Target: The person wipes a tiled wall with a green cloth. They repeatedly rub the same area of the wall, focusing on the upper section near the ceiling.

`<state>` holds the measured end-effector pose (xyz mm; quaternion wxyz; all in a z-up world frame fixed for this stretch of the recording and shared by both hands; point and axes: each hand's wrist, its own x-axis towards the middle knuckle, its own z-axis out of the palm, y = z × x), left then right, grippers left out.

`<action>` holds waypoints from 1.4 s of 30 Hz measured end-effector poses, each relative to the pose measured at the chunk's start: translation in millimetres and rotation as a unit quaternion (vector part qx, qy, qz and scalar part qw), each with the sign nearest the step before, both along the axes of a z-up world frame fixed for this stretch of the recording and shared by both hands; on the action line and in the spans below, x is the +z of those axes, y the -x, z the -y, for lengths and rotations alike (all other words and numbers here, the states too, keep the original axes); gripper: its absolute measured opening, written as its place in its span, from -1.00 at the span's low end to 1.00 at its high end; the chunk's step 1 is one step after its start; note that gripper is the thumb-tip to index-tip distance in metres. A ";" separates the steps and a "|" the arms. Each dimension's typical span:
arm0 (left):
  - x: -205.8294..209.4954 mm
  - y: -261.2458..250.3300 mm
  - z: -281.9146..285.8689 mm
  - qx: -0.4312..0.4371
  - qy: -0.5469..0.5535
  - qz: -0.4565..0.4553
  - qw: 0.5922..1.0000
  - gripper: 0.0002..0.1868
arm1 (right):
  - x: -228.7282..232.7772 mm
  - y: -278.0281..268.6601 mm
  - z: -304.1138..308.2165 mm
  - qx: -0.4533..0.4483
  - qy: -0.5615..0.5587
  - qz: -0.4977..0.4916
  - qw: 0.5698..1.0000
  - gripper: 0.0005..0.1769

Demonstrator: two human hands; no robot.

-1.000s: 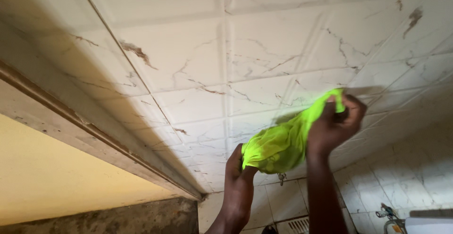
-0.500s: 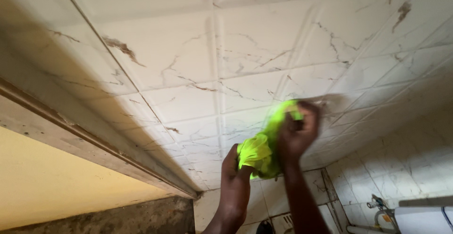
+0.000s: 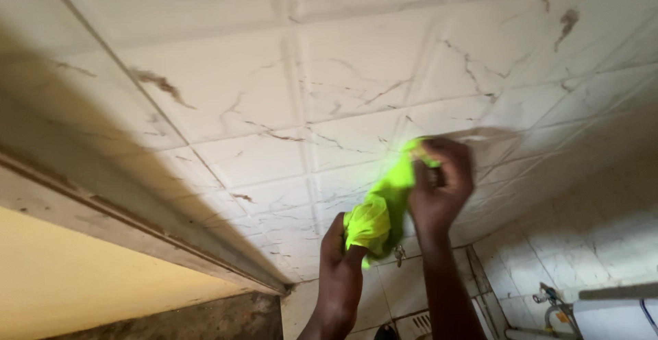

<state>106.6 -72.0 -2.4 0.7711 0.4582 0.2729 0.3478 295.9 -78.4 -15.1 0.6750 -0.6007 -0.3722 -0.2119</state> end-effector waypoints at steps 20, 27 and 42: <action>1.9 -5.9 2.8 -0.010 -0.128 -0.034 0.991 -0.67 | 26.6 -50.2 4.3 -0.009 -0.158 -0.055 0.986 -0.76; -2.5 -10.5 5.1 -0.028 -0.146 -0.033 0.988 -0.61 | 41.5 -8.2 -1.6 -0.008 -0.001 0.149 0.989 -0.71; 6.8 12.3 -12.1 -0.008 -0.117 -0.032 0.993 -0.78 | -9.5 19.5 -25.1 0.059 0.004 0.120 0.991 -0.74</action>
